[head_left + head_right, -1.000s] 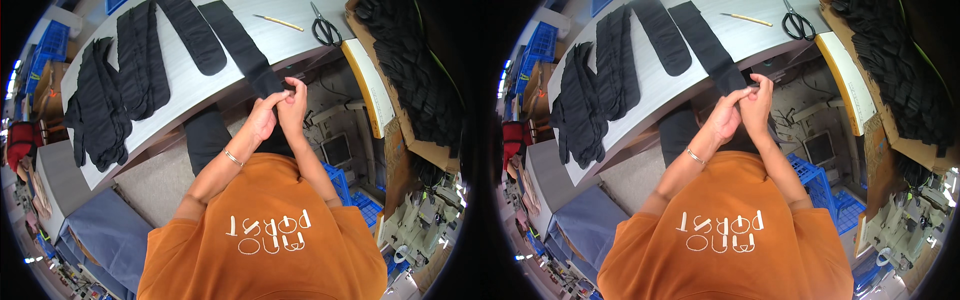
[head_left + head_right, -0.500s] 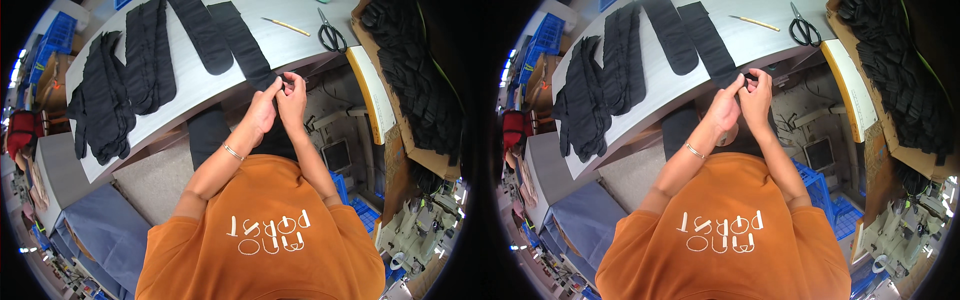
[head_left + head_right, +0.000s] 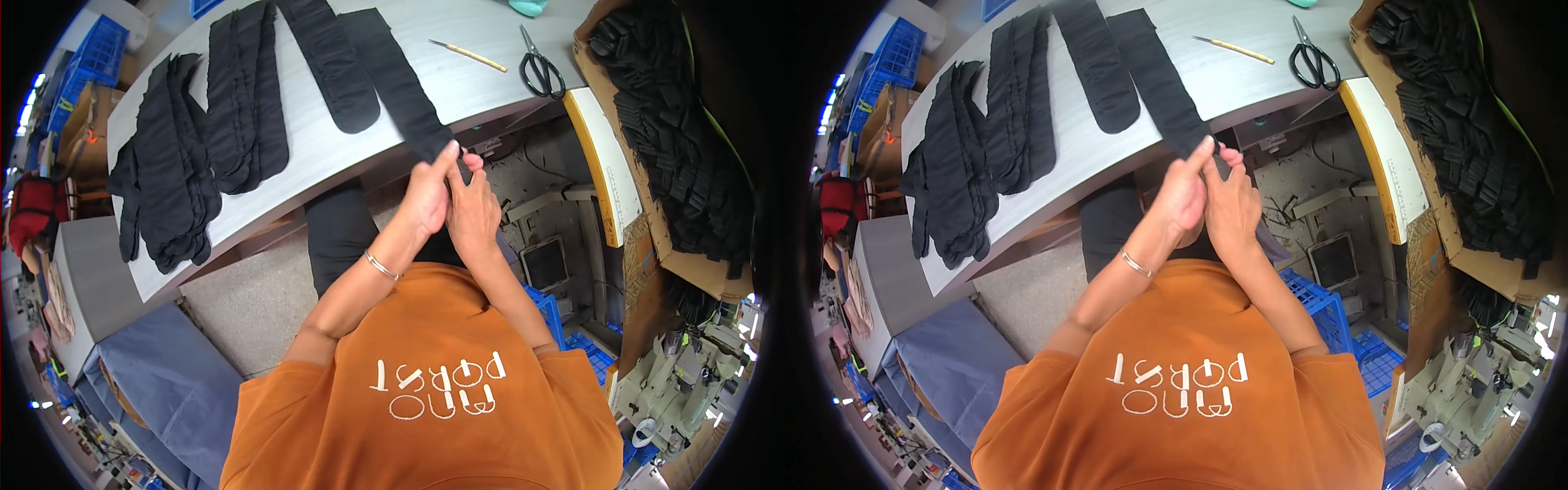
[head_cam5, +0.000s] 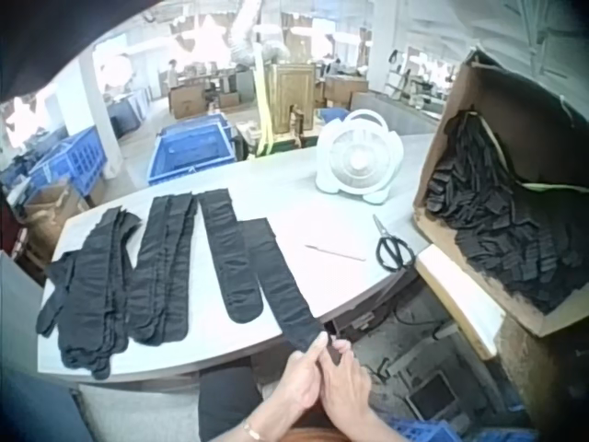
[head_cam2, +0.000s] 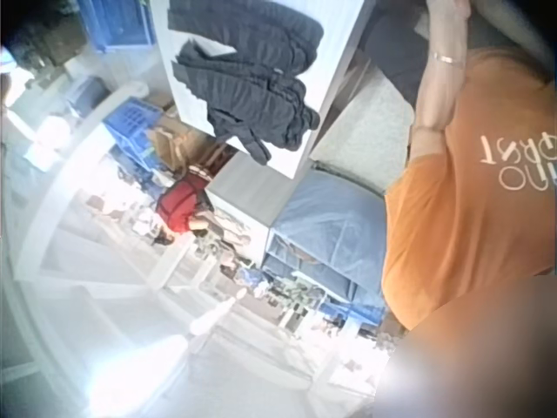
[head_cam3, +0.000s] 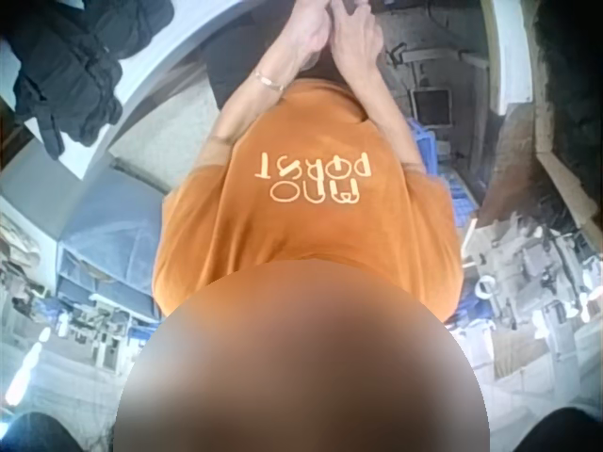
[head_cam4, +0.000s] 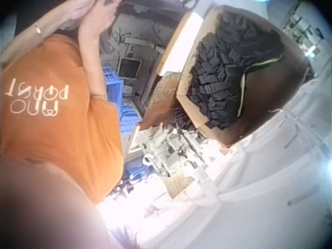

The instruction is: The recorder is seen at a workbench turning black fabric straps inside out and inspecting them as part of an assembly process.

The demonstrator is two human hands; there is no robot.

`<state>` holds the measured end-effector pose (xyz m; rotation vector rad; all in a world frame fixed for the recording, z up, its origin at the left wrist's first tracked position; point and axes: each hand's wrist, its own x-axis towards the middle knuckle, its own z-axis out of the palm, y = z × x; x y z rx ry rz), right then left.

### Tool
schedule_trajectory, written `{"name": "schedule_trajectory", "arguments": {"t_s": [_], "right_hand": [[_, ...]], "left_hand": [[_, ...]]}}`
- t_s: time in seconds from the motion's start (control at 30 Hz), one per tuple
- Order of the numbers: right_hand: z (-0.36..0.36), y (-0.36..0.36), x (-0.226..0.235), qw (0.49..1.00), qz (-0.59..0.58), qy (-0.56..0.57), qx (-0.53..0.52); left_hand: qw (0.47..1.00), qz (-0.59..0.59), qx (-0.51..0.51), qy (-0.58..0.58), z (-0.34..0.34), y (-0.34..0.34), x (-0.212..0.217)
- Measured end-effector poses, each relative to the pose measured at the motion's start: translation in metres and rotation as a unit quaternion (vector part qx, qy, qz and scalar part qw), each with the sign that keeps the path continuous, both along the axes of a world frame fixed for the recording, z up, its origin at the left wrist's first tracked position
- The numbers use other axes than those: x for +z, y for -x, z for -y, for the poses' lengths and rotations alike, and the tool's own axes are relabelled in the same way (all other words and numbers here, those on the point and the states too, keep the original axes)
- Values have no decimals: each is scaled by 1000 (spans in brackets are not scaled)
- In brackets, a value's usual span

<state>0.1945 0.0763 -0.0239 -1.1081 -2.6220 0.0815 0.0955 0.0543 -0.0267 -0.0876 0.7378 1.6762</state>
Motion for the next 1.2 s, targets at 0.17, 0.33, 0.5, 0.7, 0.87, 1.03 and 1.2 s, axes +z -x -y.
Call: {"name": "schedule_trajectory", "arguments": {"t_s": [0.17, 0.33, 0.5, 0.7, 0.87, 1.03, 1.2], "right_hand": [[-11, 2, 0, 991, 58, 121, -7], [11, 1, 28, 993, 77, 82, 20], [-12, 14, 7, 998, 42, 53, 11], [-1, 17, 38, 999, -5, 4, 34], [-8, 18, 20, 998, 57, 22, -23], [-8, 14, 11, 988, 91, 128, -3], [-3, 9, 13, 993, 91, 74, 12]], "left_hand": [[1000, -21, -20, 12, 7, -4, 3], [999, -37, 27, 17, 4, 26, 13], [999, -7, 20, 34, -2, 3, 6], [999, 20, 40, -12, -13, 42, 28], [999, -51, 9, -11, -11, 9, 16], [1000, -14, -7, 17, -2, 13, 8], [995, -89, 39, 15, -9, 14, -5]]}}
